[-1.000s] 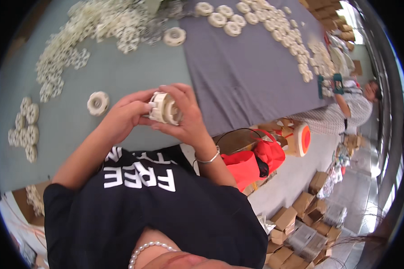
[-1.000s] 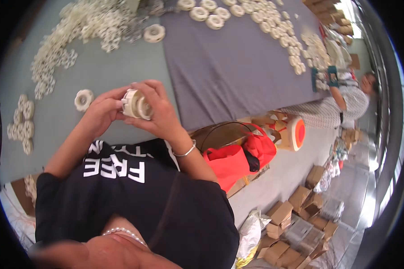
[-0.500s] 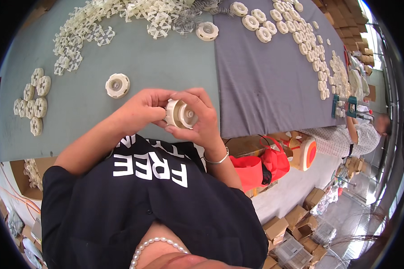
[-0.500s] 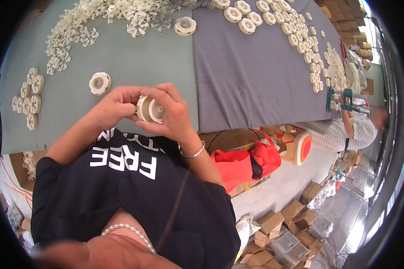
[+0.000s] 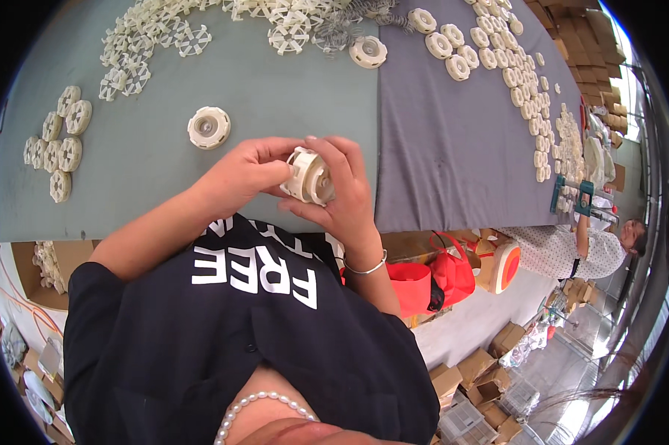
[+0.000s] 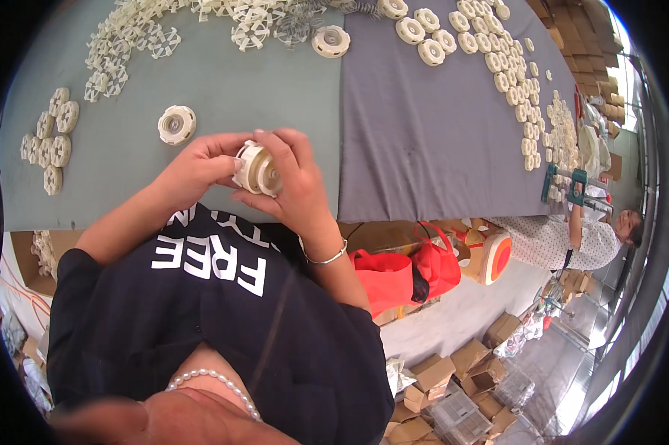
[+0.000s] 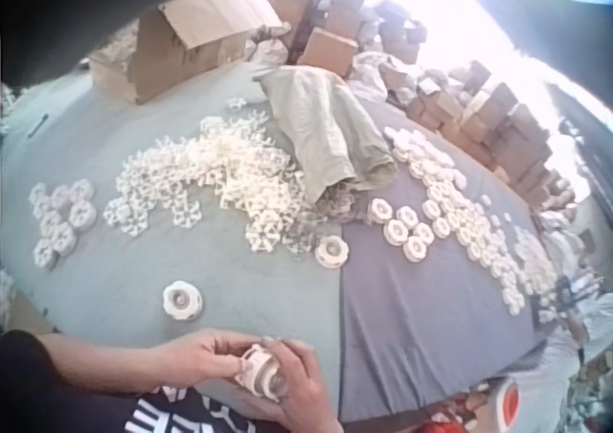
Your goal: The person assembles small white plastic components on a table. They pick up circular bases and star-shaped inserts, fit them together, and place the assembled units into a cardboard box. The person also briefly uses a red marker to write on the box.
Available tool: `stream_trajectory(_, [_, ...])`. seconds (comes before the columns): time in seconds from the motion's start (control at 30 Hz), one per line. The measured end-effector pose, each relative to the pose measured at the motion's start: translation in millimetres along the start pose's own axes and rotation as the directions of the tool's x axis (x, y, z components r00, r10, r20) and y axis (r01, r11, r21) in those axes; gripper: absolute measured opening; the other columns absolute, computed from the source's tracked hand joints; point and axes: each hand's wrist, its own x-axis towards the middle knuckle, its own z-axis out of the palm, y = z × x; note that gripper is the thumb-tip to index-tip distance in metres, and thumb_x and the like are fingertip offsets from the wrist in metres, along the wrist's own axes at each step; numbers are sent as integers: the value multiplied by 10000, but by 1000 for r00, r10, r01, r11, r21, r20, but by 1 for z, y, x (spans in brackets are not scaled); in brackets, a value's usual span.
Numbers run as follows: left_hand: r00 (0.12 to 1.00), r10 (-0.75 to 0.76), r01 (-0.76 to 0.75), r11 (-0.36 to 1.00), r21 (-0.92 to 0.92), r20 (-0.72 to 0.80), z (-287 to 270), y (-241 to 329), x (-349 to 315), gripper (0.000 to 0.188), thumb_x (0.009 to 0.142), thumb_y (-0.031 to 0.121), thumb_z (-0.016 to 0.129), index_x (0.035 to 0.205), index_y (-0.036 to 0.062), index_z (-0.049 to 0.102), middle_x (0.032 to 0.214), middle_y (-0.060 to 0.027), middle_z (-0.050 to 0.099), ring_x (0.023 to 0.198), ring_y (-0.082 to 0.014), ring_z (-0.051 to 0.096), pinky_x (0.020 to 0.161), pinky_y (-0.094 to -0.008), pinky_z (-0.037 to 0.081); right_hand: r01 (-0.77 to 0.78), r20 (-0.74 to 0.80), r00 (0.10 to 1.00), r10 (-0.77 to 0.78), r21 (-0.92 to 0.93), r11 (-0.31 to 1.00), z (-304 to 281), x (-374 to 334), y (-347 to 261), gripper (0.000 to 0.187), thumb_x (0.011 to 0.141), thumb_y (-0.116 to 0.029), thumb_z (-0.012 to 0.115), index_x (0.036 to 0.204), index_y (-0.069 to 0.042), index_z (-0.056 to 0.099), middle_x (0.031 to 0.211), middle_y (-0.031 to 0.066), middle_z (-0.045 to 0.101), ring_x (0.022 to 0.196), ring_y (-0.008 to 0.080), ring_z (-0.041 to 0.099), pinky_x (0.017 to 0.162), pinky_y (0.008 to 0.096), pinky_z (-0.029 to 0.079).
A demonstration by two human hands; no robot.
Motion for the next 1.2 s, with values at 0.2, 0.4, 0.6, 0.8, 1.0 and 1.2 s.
stream_trajectory(0.2, [988, -103, 92, 991, 98, 118, -15, 0, 0, 540, 908, 51, 575, 1440, -37, 597, 1253, -110, 724, 1115, -168, 719, 906, -341, 623, 86, 212, 974, -76, -37, 996, 2, -3, 8, 696, 684, -256, 948, 1290, -77, 655, 1215, 125, 609, 978, 303, 690, 804, 411, 589])
stream_trajectory(0.4, [991, -117, 130, 964, -232, 69, -18, -4, -5, 585, 870, 1, 449, 1441, -47, 565, 1302, -149, 694, 1103, -227, 737, 946, -383, 648, 66, 134, 987, -92, 183, 981, 2, 0, 16, 705, 695, -259, 942, 1301, -65, 637, 1218, 151, 602, 1041, 305, 657, 871, 390, 561])
stream_trajectory(0.6, [979, -126, 177, 912, -371, 157, -14, 1, -3, 582, 930, 74, 468, 1499, -46, 468, 1327, -167, 659, 1105, -251, 732, 863, -418, 678, 26, 100, 994, -46, 198, 980, 3, 3, 19, 682, 753, -211, 902, 1347, -59, 603, 1238, 151, 600, 1101, 298, 637, 917, 397, 542])
stream_trajectory(0.8, [976, -120, 174, 931, -321, 180, -18, -5, 1, 522, 1047, 260, 536, 1471, -39, 474, 1259, -177, 680, 1055, -265, 733, 785, -426, 680, -265, 112, 955, 274, 735, 625, 9, -9, 23, 663, 950, -437, 745, 1413, -9, 540, 1233, 112, 633, 1077, 213, 651, 870, 354, 551])
stream_trajectory(1.0, [968, -210, 222, 972, -81, 139, -8, 11, 6, 490, 989, 194, 626, 1438, 17, 538, 1167, -144, 708, 1018, -235, 730, 749, -381, 656, -313, 311, 904, 292, 949, -41, 0, -14, 40, 630, 1047, -472, 612, 1431, 17, 514, 1171, 114, 664, 881, 164, 662, 658, 308, 527])
stream_trajectory(1.2, [977, -212, 212, 975, 68, -12, 2, 7, 3, 373, 975, 139, 648, 1330, 32, 616, 1146, -141, 712, 975, -206, 715, 790, -366, 631, -325, -554, 727, 405, 241, 914, -119, -7, 80, 737, 986, -587, 683, 1404, 1, 536, 1217, 151, 650, 896, 234, 683, 690, 358, 558])
